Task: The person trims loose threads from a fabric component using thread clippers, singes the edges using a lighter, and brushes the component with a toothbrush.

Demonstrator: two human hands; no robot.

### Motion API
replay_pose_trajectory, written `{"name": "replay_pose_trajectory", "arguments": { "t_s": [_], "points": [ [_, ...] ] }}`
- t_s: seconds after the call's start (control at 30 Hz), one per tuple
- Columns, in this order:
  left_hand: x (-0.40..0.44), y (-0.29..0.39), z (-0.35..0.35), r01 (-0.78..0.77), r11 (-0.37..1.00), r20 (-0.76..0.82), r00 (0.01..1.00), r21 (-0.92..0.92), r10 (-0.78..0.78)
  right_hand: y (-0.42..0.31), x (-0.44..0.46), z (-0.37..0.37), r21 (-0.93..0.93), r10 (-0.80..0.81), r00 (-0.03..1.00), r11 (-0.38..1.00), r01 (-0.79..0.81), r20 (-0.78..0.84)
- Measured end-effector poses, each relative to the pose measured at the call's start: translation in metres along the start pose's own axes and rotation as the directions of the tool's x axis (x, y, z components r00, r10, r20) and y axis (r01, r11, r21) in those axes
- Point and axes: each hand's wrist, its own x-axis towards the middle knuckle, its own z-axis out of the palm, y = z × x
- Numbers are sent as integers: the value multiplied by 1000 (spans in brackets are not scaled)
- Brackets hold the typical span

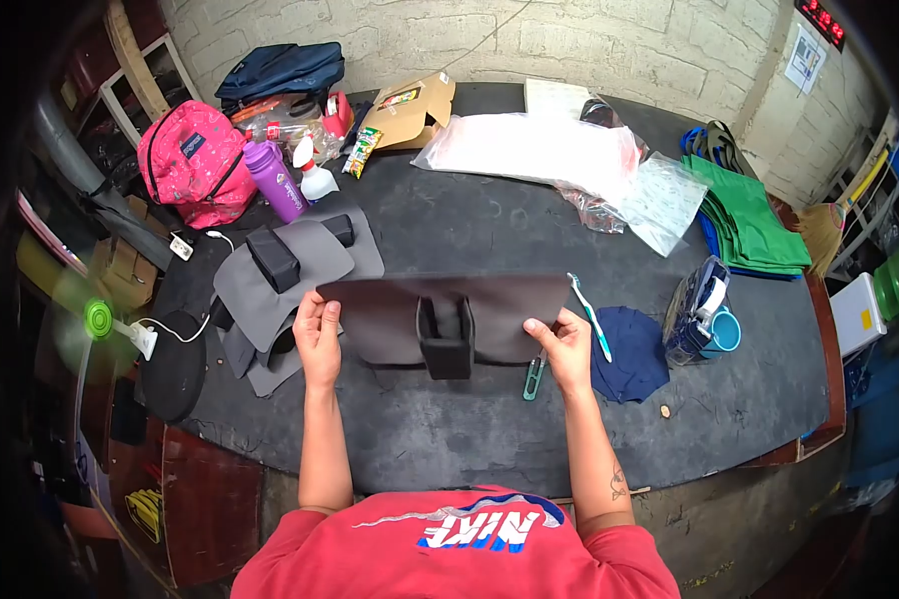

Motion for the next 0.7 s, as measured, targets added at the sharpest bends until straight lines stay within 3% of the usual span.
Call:
{"name": "replay_pose_trajectory", "arguments": {
  "t_s": [0.03, 0.2, 0.27, 0.33, 0.43, 0.53, 0.6, 0.67, 0.7],
  "points": [
    [-3, -2, -2, -32, 999, 9, 999, -12, 32, 6, -2, -6, -112, 5, 1000, 994, -8, -28],
    [-12, 2, 0, 35, 990, 46, 999, -140, -29, 3, -6, -7, -31, 69, 997, 997, -70, -21],
    [-16, -3, -5, 27, 995, 19, 999, -99, -26, 3, -8, -4, -174, -4, 1000, 985, 4, 1],
    [-17, -2, -7, 21, 998, -9, 1000, -59, -21, 9, -8, -7, -169, 6, 1000, 986, -3, 17],
    [-20, 0, -10, 35, 998, -4, 999, -50, -35, 12, -8, -7, -22, 38, 999, 999, -38, 7],
    [-24, -2, -15, 50, 998, 10, 999, -44, -49, 15, -13, -13, -55, 88, 996, 994, -89, -16],
    [-28, -3, -18, 47, 999, 17, 999, 10, -47, 10, -15, -12, -36, 31, 999, 999, -30, 23],
    [-37, -6, -20, 97, 995, 49, 994, -33, -96, 11, -19, -18, -144, -52, 989, 987, 73, 139],
    [-37, -7, -20, 103, 991, 76, 992, -91, -96, 11, -22, -17, -103, 26, 994, 995, -15, 103]
  ]
}}
